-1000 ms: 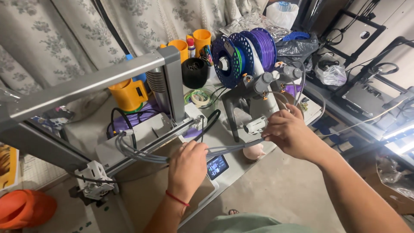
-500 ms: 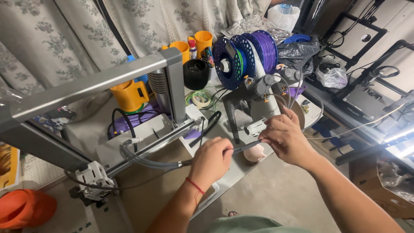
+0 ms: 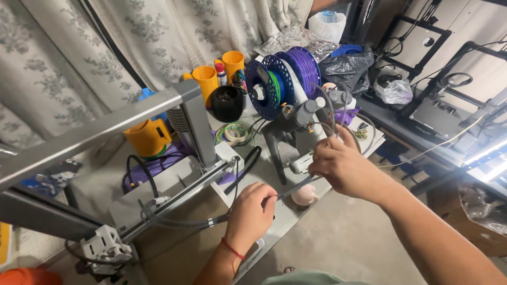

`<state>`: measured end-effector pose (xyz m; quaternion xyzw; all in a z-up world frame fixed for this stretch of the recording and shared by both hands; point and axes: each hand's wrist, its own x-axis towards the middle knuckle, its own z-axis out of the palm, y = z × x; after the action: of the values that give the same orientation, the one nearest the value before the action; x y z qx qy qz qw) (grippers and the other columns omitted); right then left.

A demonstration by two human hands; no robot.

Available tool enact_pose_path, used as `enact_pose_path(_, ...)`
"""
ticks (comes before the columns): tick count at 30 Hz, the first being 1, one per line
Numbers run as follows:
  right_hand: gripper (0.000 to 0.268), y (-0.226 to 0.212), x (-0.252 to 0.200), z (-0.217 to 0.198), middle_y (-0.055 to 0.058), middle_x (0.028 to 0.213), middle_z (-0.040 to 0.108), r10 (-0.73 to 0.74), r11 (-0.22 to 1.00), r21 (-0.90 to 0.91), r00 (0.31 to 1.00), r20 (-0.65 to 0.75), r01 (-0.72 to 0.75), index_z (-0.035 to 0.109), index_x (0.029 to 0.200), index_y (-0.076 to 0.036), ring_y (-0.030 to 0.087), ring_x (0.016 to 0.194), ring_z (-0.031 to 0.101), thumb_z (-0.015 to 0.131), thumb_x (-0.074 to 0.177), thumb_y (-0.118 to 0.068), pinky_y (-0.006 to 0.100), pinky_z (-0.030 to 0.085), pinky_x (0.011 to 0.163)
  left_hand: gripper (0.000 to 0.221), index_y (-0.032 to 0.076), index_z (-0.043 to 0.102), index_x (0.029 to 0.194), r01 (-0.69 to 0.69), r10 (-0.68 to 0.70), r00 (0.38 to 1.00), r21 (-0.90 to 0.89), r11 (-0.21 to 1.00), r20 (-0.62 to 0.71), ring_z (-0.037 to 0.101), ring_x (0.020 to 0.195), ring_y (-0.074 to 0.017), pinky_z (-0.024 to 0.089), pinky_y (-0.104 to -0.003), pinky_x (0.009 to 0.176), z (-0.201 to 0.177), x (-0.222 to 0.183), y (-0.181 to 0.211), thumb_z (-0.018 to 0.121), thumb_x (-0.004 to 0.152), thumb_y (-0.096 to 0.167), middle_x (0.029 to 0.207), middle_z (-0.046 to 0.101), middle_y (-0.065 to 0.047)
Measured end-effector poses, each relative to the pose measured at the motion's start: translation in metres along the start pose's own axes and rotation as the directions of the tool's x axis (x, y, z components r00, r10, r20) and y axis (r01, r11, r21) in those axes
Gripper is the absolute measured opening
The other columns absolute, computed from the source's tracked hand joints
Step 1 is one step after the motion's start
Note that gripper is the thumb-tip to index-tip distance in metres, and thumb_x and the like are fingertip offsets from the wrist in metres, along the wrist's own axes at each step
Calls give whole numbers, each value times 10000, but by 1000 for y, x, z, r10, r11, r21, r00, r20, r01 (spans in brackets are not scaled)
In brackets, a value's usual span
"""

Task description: Operating a 3D printer by threading filament through guide tubes and adjusting settings on the control screen

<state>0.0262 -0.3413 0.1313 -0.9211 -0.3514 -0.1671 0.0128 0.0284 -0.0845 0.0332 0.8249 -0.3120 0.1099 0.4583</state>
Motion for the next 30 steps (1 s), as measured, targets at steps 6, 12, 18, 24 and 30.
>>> enact_pose_path(6, 287, -3, -10, 22, 26, 959, 566, -116, 990, -103, 973, -199, 96, 683, 944, -139, 243, 963, 511, 669, 733, 55, 613, 285, 1162, 194, 136, 731, 941, 52, -52, 999, -67, 996, -6, 666, 757, -229, 534, -353, 708, 7, 9, 2, 580, 823, 103, 841, 639, -35)
enact_pose_path(12, 294, -1, -13, 47, 146, 995, 557, -293, 948, 69, 935, -200, 312, 631, 1012, 6, 350, 1023, 535, 356, 1035, -97, 647, 308, 1149, 148, 51, 700, 975, -56, 44, 998, -254, 966, -53, 679, 854, -252, 525, -344, 790, 36, 29, 11, 622, 865, 112, 940, 692, -89)
enact_pose_path(18, 170, 21, -4, 28, 28, 1040, 693, -286, 944, 105, 936, -207, 312, 727, 1028, -134, 247, 1113, 602, 660, 884, -75, 506, 412, 1139, 25, 87, 635, 857, -28, -8, 989, -244, 969, -149, 623, 775, -249, 486, -351, 724, 56, 26, 10, 625, 878, 94, 834, 640, -52)
enact_pose_path(24, 203, 96, 24, -23, 43, 936, 724, 266, 952, 210, 940, -215, -221, 707, 944, -69, 179, 941, 673, 620, 876, 102, 268, 620, 852, 74, 70, 602, 890, 3, -71, 963, -256, 967, -259, 626, 735, -203, 525, -297, 643, 62, 10, 0, 585, 934, 127, 849, 613, -57)
enact_pose_path(30, 306, 151, 152, 28, 29, 1061, 776, 382, 820, 267, 832, 402, -506, 758, 1079, -156, 223, 958, 716, 530, 953, -317, 372, 508, 906, 99, 90, 634, 904, 112, -205, 948, -347, 931, -244, 630, 719, -184, 533, -305, 656, 76, 0, -10, 614, 926, 185, 822, 651, -44)
